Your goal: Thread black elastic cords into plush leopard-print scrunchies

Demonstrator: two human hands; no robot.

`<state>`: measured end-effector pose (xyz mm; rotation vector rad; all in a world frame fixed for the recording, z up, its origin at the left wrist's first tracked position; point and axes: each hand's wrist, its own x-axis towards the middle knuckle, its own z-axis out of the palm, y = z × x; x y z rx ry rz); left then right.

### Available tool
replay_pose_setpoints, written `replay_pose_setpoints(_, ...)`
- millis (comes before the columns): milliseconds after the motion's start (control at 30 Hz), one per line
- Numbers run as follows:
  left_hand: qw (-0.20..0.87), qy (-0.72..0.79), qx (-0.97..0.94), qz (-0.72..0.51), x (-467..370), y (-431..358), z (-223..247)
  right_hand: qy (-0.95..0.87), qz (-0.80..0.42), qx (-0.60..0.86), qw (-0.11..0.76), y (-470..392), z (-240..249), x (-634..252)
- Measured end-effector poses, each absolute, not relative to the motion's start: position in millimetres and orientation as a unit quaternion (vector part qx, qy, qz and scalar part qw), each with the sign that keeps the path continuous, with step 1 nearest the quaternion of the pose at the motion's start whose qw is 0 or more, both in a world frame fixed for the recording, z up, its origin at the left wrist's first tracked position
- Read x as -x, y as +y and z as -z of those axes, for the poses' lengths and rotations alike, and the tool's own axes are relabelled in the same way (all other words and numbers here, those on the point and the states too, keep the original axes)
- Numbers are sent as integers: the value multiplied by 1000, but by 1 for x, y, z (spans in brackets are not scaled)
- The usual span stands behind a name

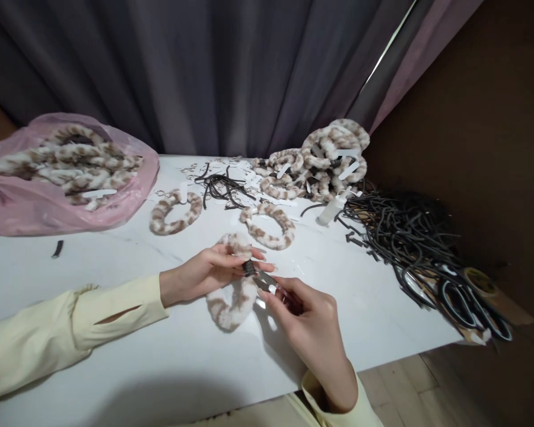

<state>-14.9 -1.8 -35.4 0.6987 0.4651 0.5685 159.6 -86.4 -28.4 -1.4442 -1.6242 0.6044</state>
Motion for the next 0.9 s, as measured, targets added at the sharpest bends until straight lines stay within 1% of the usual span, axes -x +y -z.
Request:
replay_pose_setpoints(133, 882, 208, -328, -267, 14, -1, 32, -661, -228, 564, 439, -87, 28, -158)
replay_pose_setpoints(267, 916, 174, -280, -229, 16, 1, 32, -670, -253, 541, 442, -88, 25, -159)
replay_pose_setpoints(467, 926, 168, -261, -214, 17, 3, 34, -669, -244, 547, 440, -88, 26, -158)
replay_pose_setpoints(767, 905, 164, -332, -208, 20, 7, 16, -660, -186, 568, 455, -87, 29, -158)
replay_pose_setpoints(900, 875, 231, -405, -133, 31, 12, -9, -652, -174, 575, 463, -87, 32, -160)
